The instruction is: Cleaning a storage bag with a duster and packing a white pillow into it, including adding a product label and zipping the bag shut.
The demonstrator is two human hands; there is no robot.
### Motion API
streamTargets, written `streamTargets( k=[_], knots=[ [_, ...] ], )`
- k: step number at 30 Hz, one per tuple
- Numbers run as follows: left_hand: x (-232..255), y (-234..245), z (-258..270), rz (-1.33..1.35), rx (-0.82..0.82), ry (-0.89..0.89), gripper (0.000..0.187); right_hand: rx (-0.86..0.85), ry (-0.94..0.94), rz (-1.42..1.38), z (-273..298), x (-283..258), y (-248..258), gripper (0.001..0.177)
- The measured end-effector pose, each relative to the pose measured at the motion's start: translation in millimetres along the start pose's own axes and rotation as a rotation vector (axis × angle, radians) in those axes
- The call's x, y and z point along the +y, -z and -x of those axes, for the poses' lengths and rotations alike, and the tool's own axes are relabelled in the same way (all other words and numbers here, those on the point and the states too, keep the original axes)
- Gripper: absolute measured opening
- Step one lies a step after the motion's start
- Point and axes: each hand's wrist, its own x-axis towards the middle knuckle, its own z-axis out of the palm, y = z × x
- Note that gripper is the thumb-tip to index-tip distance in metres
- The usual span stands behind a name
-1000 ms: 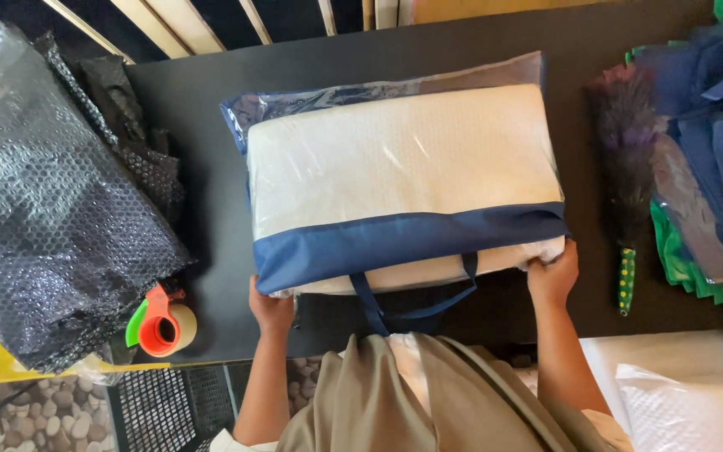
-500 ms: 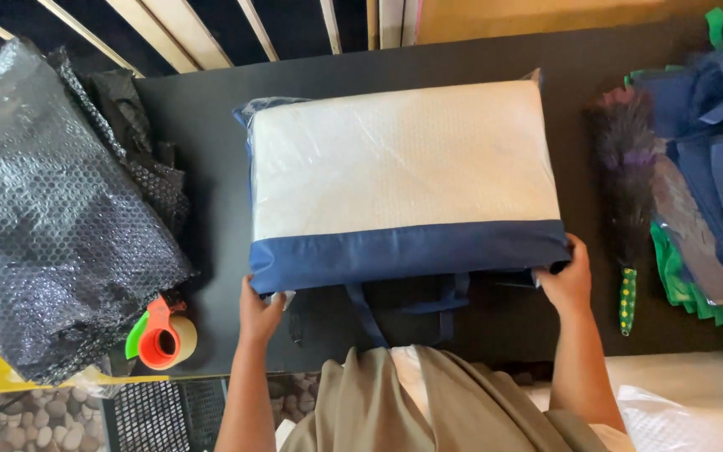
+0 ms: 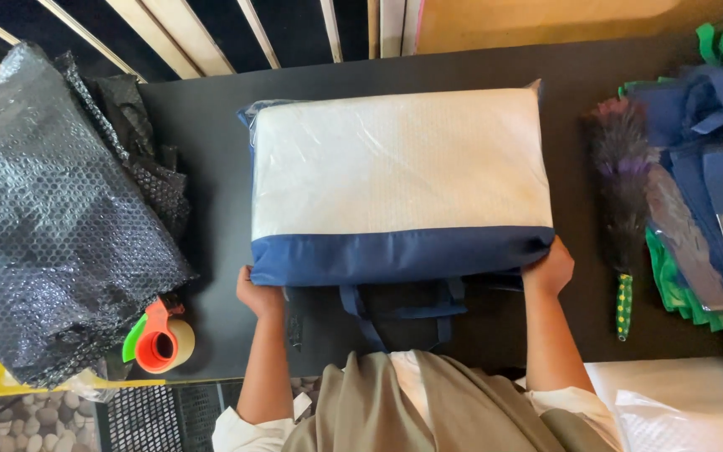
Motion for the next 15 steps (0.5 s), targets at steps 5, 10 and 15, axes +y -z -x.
streamTargets(
  k=[5, 10, 15],
  knots=[
    [49.1, 26.6, -20.3, -1.102, -0.146, -0.759, 0.021, 0.258, 0.178, -0.047, -5.0, 23.2, 4.3, 0.025],
    [100.0, 49.0, 2.5, -1.419, -0.507, -0.625, 0.041, -0.197, -0.007, -0.113, -1.4, 41.0, 10.6, 0.02],
    [83.0, 67.8, 15.4, -1.433, -0.459, -0.176, 0.033, -0.555, -0.249, -0.626, 10.0, 39.0, 49.6, 0.061]
  ],
)
